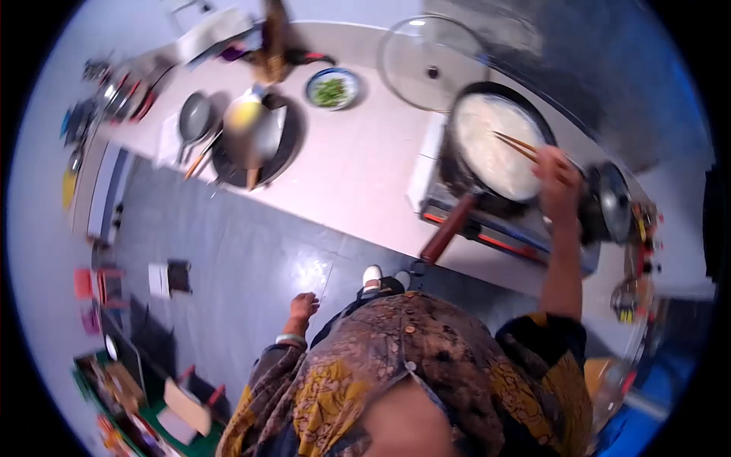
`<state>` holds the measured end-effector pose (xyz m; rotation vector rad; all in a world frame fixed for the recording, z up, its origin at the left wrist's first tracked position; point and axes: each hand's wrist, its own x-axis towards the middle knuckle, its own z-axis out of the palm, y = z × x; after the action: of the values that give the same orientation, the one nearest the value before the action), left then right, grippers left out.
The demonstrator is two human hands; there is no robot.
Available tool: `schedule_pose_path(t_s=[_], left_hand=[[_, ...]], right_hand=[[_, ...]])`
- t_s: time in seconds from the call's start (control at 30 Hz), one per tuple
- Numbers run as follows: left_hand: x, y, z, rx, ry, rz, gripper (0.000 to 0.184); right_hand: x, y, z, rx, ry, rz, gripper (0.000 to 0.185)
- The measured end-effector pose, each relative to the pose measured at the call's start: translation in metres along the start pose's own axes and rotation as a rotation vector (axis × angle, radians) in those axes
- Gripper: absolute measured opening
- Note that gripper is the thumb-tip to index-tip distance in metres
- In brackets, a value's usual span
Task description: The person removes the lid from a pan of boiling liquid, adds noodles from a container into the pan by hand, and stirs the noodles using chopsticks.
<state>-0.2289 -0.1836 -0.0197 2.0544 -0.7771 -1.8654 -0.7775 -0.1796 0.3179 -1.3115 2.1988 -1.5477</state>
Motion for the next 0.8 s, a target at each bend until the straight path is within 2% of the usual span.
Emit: schedule_pose_path(t_s=[0.07,0.17,0.23,0.3,0.33,0.43,0.5,0.63,0.7,0.73,0.8], left_hand=[[-0.004,-0.007,-0.009,0.013,0.022,-0.009,0.026],[-0.006,-0.025,-0.025,-0.002,0.076,-0.074,0.026],[-0.010,-0.035,-0.032,-0.025,0.101,-0.093,0.025],[-0.020,-0.042,-0.041,-0.049,0.114,-0.094,0.025],[-0.023,-0.046,-0.047,-0.040,0.129,-0.099,0.025],[-0.038,-0.065,-0.057,-0.042,0.167,-0.117,0.025],[-0.036,-0.057,-0.060,-0.044,0.161,-0.095,0.025],[-0.042,-0.055,-0.061,-0.021,0.158,-0.155,0.026],[-0.036,-0.043,-0.064,0.043,0.128,-0.132,0.026],[-0.027,-0.034,-0.061,0.058,0.111,-0.113,0.026],[-0.006,-0.011,-0.061,0.042,0.059,-0.030,0.026]], right_hand=[[-0.007,-0.039,-0.023,0.005,0.083,0.063,0.024],[-0.009,-0.051,-0.059,0.029,0.175,-0.012,0.025],[-0.009,-0.034,-0.067,0.114,0.228,-0.069,0.026],[-0.001,0.017,-0.060,-0.002,0.213,0.032,0.027],[-0.008,0.028,-0.049,0.047,0.182,-0.021,0.030],[-0.015,0.005,-0.065,-0.006,0.377,-0.041,0.034],[-0.015,-0.010,-0.067,0.088,0.472,-0.073,0.035],[-0.017,-0.001,-0.058,0.285,0.450,0.007,0.031],[-0.013,0.023,-0.037,0.014,0.347,0.117,0.030],[-0.026,0.013,-0.028,-0.281,0.400,-0.182,0.031],[-0.028,0.003,-0.041,-0.089,0.485,-0.145,0.033]])
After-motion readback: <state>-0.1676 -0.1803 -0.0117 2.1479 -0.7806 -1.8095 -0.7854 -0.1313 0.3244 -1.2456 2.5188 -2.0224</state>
